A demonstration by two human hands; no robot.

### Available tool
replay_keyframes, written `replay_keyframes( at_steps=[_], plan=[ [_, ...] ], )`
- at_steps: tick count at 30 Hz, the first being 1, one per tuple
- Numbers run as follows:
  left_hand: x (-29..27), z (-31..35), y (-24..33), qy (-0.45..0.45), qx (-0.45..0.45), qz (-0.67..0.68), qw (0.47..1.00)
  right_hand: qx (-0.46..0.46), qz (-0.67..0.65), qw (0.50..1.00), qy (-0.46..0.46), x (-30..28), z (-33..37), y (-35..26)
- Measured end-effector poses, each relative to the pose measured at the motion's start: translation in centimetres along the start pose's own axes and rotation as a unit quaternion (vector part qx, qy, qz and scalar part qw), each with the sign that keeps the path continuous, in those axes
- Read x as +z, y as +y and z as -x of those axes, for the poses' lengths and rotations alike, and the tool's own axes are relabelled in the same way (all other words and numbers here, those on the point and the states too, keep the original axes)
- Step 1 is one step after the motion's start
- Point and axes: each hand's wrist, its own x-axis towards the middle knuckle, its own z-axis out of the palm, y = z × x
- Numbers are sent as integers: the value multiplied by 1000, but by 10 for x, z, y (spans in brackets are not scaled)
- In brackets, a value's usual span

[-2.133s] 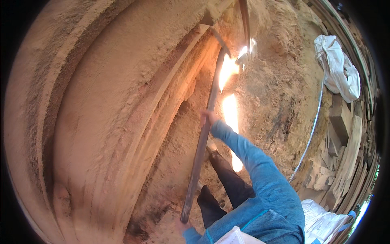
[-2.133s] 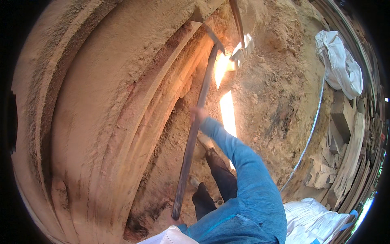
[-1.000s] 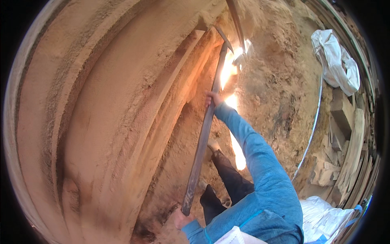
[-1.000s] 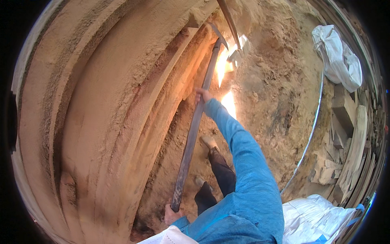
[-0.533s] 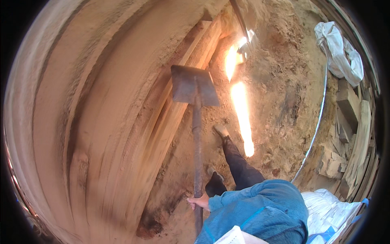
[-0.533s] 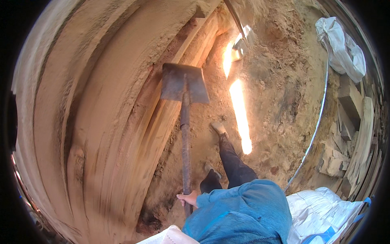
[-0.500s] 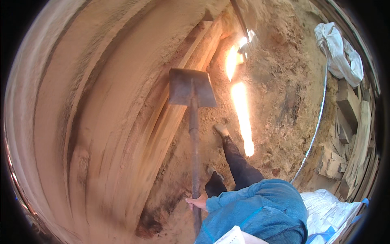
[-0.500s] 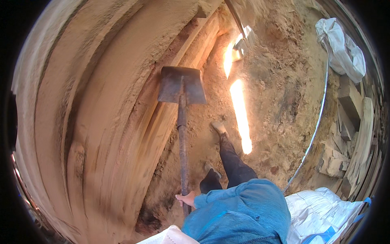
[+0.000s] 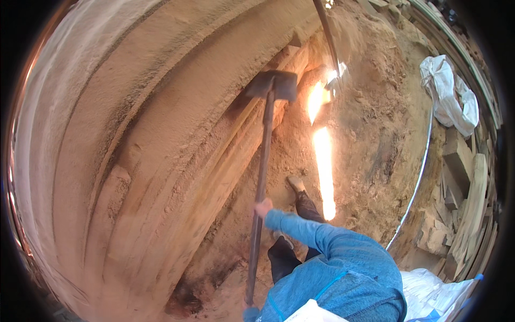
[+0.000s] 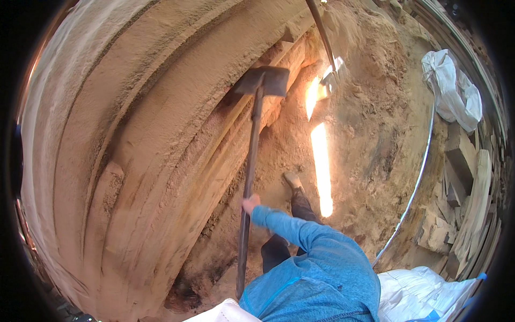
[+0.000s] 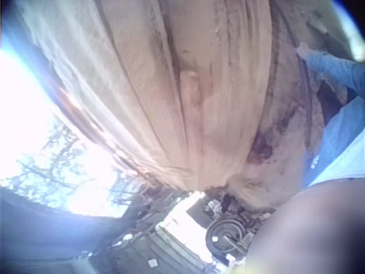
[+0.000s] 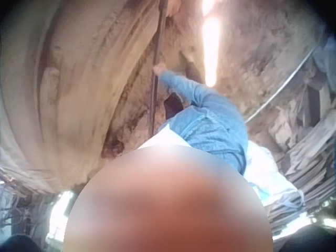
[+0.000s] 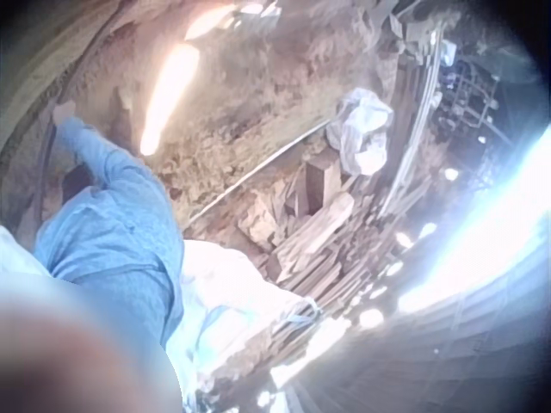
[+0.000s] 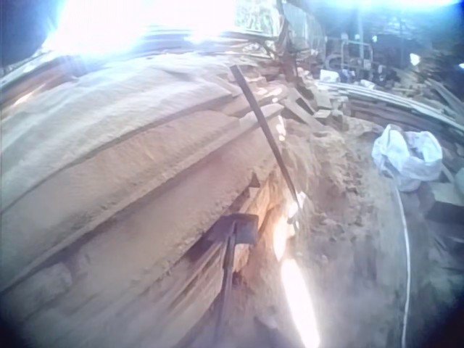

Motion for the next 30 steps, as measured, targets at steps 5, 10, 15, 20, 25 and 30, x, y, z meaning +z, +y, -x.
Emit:
replay_keyframes(
  at_steps=[5,10,15,20,25,30],
  plan=[
    [33,-80,107,23,95,29,995,-78,-183,980,-6,-75,-110,-96],
    [2,-74,177,38,159,-7,986,-43,-337,937,-83,-118,-138,-117],
    [-31,-71,125,124,165,-44,977,5,-337,935,-108,-100,-92,-66],
    [-27,10,13,165,147,-45,974,115,-206,967,-94,-41,21,25],
    [-16,85,-63,61,-31,-47,997,244,-148,934,-217,33,175,131],
    [-17,126,-117,28,-104,-36,994,317,31,852,-415,90,282,207]
  ],
)
